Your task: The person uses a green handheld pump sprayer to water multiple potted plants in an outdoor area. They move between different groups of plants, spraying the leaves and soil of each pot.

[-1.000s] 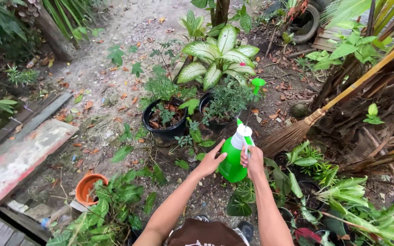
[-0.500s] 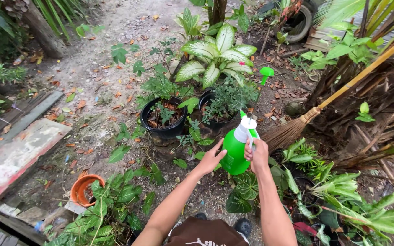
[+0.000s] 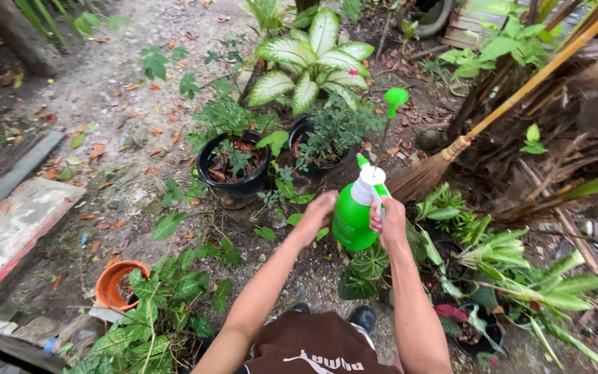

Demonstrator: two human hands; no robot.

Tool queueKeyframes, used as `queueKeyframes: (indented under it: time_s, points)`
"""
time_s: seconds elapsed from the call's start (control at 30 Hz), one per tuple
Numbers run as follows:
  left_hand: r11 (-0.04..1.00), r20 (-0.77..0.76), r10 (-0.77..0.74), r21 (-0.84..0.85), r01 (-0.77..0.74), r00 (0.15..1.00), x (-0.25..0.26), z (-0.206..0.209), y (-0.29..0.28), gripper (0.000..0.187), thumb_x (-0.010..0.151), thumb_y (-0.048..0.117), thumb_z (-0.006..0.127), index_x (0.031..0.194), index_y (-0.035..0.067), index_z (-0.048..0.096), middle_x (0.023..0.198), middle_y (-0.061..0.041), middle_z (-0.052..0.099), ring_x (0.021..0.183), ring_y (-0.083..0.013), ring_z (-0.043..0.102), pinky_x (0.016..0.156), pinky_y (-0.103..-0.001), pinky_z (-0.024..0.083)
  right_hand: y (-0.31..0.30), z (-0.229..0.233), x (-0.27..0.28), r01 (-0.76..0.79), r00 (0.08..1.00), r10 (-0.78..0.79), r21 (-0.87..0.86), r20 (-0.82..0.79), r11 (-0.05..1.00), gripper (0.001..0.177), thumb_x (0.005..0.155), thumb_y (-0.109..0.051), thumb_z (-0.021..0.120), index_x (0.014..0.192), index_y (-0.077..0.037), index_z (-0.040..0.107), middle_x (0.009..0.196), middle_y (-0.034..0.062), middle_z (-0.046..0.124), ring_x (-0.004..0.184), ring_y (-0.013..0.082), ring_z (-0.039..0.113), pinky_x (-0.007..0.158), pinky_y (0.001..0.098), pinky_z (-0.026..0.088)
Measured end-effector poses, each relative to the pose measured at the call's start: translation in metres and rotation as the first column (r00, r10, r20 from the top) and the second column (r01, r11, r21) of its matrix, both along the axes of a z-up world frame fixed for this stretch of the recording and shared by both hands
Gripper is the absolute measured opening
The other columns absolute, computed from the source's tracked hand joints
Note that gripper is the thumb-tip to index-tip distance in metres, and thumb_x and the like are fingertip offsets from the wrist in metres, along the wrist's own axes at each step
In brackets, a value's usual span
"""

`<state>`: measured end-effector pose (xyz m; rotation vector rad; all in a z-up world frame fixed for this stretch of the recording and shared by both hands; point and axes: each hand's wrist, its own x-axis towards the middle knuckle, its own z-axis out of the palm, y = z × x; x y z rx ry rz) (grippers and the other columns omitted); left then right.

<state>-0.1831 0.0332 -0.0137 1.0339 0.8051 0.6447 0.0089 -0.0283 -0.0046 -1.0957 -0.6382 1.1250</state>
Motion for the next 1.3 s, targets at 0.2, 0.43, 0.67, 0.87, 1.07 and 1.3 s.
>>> queueKeyframes:
  time_s: [0.2, 0.43, 0.67, 0.87, 1.07, 1.3]
  points:
    - [0.966, 0.264, 0.185, -0.226, -0.126, 0.947, 0.058, -0.028, 0.068, 0.044, 0.104, 0.046, 0.061, 0.126, 0.009, 0.07, 0.111, -0.008, 0.077, 0.108, -0.0231, 0.073, 0.103, -0.036, 0.053, -0.016, -0.018, -0.002, -0.033, 0.997, 0.032, 0.024, 0.072, 0.999, 0.035, 0.101, -0.025, 0.043, 0.078, -0.001, 0.055, 0.047, 0.0017, 0.035, 0.03, 0.0088, 0.035, 0.027, 0.0244, 0.029]
    - [0.951, 0.245, 0.021, -0.303, 0.056, 0.969, 0.096, -0.07, 0.078, 0.032, 0.096, 0.049, 0.071, 0.114, 0.023, 0.076, 0.1, 0.003, 0.079, 0.09, -0.0155, 0.077, 0.095, -0.032, 0.055, -0.046, -0.027, 0.004, 0.028, 0.997, -0.028, 0.007, 0.067, 1.0, 0.036, 0.101, -0.03, 0.045, 0.081, -0.002, 0.056, 0.049, -0.0001, 0.037, 0.032, 0.0079, 0.036, 0.028, 0.0236, 0.03]
    - [0.922, 0.206, -0.008, -0.377, 0.087, 0.979, 0.137, -0.098, 0.065, 0.036, 0.091, 0.045, 0.078, 0.118, 0.022, 0.077, 0.09, 0.005, 0.075, 0.076, -0.0102, 0.074, 0.089, -0.027, 0.058, -0.075, -0.029, 0.017, 0.054, 0.993, -0.049, -0.035, 0.112, 0.998, 0.031, 0.099, -0.022, 0.044, 0.08, -0.002, 0.055, 0.049, 0.0006, 0.037, 0.032, 0.0087, 0.036, 0.03, 0.0244, 0.031]
    - [0.92, 0.2, -0.016, -0.382, 0.093, 0.98, 0.149, -0.063, 0.045, 0.035, 0.088, 0.042, 0.083, 0.112, 0.018, 0.078, 0.087, 0.002, 0.074, 0.076, -0.0133, 0.076, 0.09, -0.031, 0.059, -0.091, -0.025, 0.037, 0.083, 0.984, -0.077, -0.031, 0.159, 0.996, 0.025, 0.096, -0.016, 0.039, 0.081, -0.003, 0.054, 0.051, -0.0009, 0.037, 0.033, 0.0082, 0.036, 0.032, 0.0238, 0.032]
    - [0.932, 0.193, 0.0, -0.355, 0.07, 0.981, 0.163, -0.057, 0.044, 0.035, 0.088, 0.041, 0.083, 0.111, 0.016, 0.078, 0.087, 0.001, 0.075, 0.076, -0.0139, 0.076, 0.088, -0.031, 0.06, -0.092, -0.014, 0.051, 0.043, 0.984, -0.042, -0.004, 0.173, 0.999, 0.031, 0.1, -0.024, 0.04, 0.081, -0.004, 0.055, 0.052, -0.0017, 0.038, 0.035, 0.0076, 0.035, 0.033, 0.0238, 0.032]
    - [0.933, 0.185, 0.02, -0.358, 0.048, 0.983, 0.191, -0.08, 0.047, 0.035, 0.09, 0.045, 0.08, 0.114, 0.019, 0.078, 0.087, 0.001, 0.074, 0.073, -0.0117, 0.074, 0.085, -0.029, 0.061, -0.094, -0.004, 0.075, -0.022, 0.986, 0.027, -0.031, 0.166, 0.999, 0.029, 0.102, -0.021, 0.036, 0.083, -0.005, 0.053, 0.054, -0.0034, 0.038, 0.037, 0.0065, 0.036, 0.035, 0.0228, 0.033]
